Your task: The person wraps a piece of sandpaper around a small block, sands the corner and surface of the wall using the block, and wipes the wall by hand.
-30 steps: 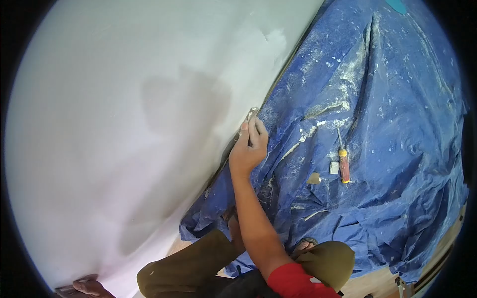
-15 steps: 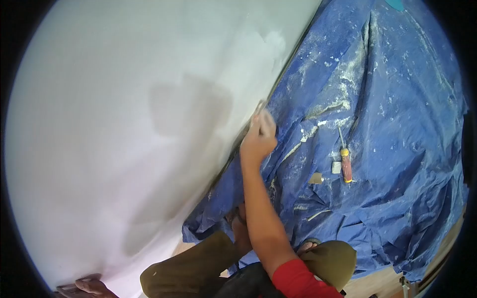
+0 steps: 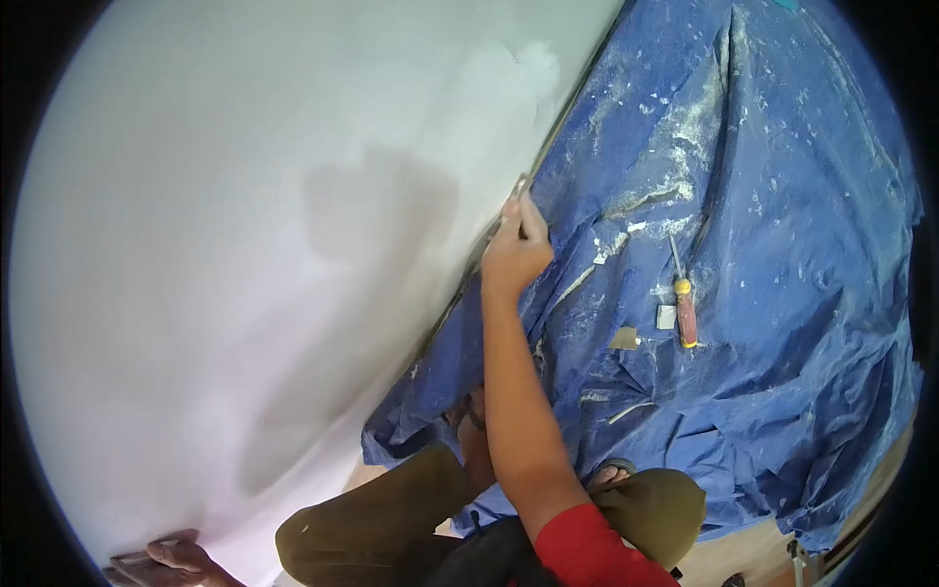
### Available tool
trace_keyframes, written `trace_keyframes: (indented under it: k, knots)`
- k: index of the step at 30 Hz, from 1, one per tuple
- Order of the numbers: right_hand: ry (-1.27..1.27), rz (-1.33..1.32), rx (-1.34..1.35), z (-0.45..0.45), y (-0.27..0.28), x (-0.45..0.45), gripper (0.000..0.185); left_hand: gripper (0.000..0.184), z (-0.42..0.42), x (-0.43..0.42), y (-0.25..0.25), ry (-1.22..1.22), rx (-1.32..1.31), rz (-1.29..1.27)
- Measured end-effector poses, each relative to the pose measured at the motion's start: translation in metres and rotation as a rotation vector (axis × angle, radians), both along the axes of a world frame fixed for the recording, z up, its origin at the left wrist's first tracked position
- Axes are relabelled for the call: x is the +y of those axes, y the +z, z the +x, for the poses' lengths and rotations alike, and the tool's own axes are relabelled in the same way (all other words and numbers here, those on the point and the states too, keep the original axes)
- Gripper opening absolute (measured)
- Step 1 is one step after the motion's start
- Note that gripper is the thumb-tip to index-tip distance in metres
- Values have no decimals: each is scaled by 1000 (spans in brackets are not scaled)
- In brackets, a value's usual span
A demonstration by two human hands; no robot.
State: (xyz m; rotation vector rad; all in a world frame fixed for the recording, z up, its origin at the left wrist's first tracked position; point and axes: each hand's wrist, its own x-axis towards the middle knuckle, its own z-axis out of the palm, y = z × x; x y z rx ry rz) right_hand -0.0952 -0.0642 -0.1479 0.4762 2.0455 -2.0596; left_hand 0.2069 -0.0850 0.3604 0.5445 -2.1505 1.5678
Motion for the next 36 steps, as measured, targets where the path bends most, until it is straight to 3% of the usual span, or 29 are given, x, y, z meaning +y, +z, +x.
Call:
trace_keyframes:
  k: [4, 6, 10, 12, 15, 16, 19, 23, 26, 31, 36]
  knots:
    - [22, -60, -101, 14, 21, 3, 28, 62, -2, -3, -5, -23, -37, -29]
    - [26, -14, 79, 33, 32, 4, 28, 63, -1, -5, -8, -25, -41, -22]
    - [15, 46, 58, 2, 6, 0, 28, 63, -7, -2, 0, -44, -108, -69]
    - [13, 67, 41, 12, 15, 0, 29, 61, 0, 0, -4, -4, -98, -96]
    - [61, 99, 175, 32, 26, 9, 29, 60, 12, -5, -8, -12, 82, 115]
    - [78, 71, 185, 33, 27, 8, 28, 60, 5, -2, -12, 1, 61, 46]
    - [-9, -69, -93, 2, 4, 1, 29, 60, -9, 1, 0, -10, -62, -36]
    - [112, 72, 128, 53, 33, 10, 28, 61, -4, -5, 4, -40, -111, -77]
    - [61, 26, 154, 51, 30, 9, 28, 62, 4, -6, -1, -13, -76, -73]
    - [-17, 0, -71, 32, 30, 2, 30, 58, 2, -5, 8, -23, -116, -93]
    - [79, 44, 140, 54, 56, 8, 30, 53, 6, -7, 9, -53, -151, -72]
